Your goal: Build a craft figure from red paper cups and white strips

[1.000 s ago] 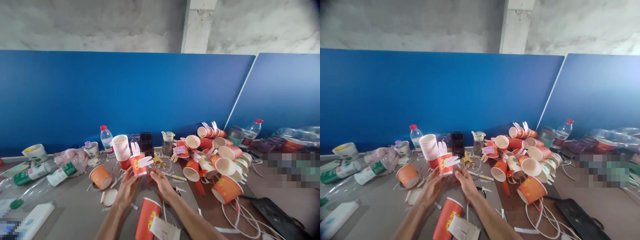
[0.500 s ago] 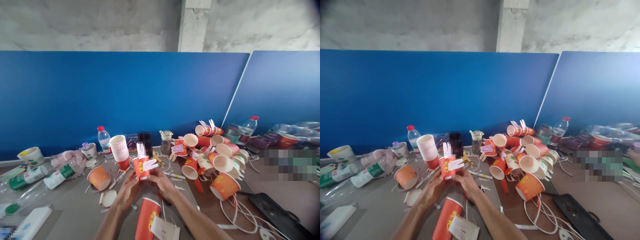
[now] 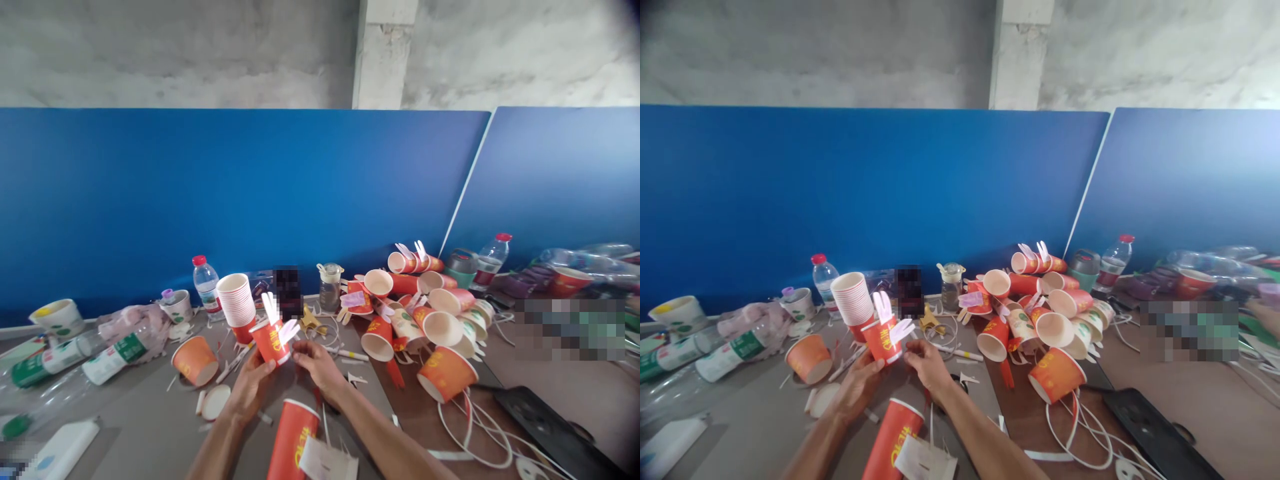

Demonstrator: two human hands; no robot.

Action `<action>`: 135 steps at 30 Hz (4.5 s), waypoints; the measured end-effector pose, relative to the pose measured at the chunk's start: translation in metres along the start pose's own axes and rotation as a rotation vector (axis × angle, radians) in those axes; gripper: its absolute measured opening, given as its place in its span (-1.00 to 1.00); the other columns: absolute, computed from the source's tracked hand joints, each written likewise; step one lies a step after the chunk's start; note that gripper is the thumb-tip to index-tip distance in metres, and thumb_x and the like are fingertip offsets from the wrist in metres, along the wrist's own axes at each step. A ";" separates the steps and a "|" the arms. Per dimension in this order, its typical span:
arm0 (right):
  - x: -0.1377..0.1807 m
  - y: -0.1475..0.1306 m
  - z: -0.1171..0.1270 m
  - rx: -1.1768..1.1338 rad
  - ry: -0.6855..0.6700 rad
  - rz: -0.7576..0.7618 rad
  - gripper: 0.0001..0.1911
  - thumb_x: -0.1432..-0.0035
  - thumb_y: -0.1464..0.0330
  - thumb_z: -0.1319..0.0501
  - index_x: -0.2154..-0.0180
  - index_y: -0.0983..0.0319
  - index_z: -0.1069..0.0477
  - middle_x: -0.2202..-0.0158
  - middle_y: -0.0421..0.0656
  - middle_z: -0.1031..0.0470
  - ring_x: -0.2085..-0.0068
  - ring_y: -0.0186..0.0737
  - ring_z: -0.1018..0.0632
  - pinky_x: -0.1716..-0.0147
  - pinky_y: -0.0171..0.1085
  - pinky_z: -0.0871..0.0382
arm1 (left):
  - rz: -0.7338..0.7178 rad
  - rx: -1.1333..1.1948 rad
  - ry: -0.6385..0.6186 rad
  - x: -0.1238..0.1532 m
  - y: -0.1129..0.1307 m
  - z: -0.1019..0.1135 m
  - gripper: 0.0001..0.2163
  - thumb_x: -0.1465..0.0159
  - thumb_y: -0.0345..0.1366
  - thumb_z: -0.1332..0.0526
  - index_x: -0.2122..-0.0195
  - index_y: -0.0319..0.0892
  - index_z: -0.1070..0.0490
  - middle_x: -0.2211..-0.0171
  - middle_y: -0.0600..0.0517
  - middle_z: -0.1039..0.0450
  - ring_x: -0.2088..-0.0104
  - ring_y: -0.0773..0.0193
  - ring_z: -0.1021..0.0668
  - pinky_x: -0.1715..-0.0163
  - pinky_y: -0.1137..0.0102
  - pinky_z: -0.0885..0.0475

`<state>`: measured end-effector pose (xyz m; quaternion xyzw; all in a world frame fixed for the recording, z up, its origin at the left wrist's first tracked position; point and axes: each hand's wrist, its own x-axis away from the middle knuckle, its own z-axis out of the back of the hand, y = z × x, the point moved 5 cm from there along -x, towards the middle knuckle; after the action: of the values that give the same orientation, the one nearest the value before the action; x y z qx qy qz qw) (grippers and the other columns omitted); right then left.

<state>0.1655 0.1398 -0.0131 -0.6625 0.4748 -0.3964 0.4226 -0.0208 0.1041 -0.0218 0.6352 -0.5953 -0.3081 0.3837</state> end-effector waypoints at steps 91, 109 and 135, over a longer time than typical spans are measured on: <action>-0.041 -0.067 -0.001 1.038 0.202 0.774 -0.77 -0.49 0.39 -0.34 0.19 0.10 -0.79 0.21 -0.06 -0.87 0.17 0.06 -0.86 0.10 -0.15 -0.77 | -0.080 0.086 0.228 -0.024 -0.025 0.001 -0.25 0.32 -0.08 -0.93 0.09 -0.05 -0.73 0.26 0.01 -0.80 0.23 0.04 -0.75 0.10 0.22 -0.62; -0.004 0.011 0.013 0.883 0.057 0.987 -0.63 -0.76 0.39 -0.21 0.05 0.08 -0.79 0.16 -0.03 -0.82 0.13 0.01 -0.83 0.05 -0.17 -0.73 | -0.077 -0.155 0.191 -0.015 -0.008 0.011 -0.18 0.32 0.21 -0.96 0.11 -0.12 -0.83 0.09 -0.21 -0.93 0.01 -0.23 -0.80 -0.22 -0.01 -0.68; 0.016 0.010 -0.001 0.869 0.122 1.144 -0.77 -0.59 0.51 -0.36 -0.01 0.08 -0.74 0.11 -0.06 -0.84 0.11 0.04 -0.81 0.02 -0.09 -0.68 | -0.104 -0.256 0.142 -0.011 -0.006 0.007 -0.17 0.27 0.25 -0.95 0.08 -0.12 -0.83 0.09 -0.18 -0.95 0.03 -0.21 -0.84 -0.12 0.03 -0.71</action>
<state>0.1651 0.1224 -0.0203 -0.0585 0.5696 -0.3023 0.7621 -0.0251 0.1141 -0.0314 0.6314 -0.4888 -0.3553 0.4860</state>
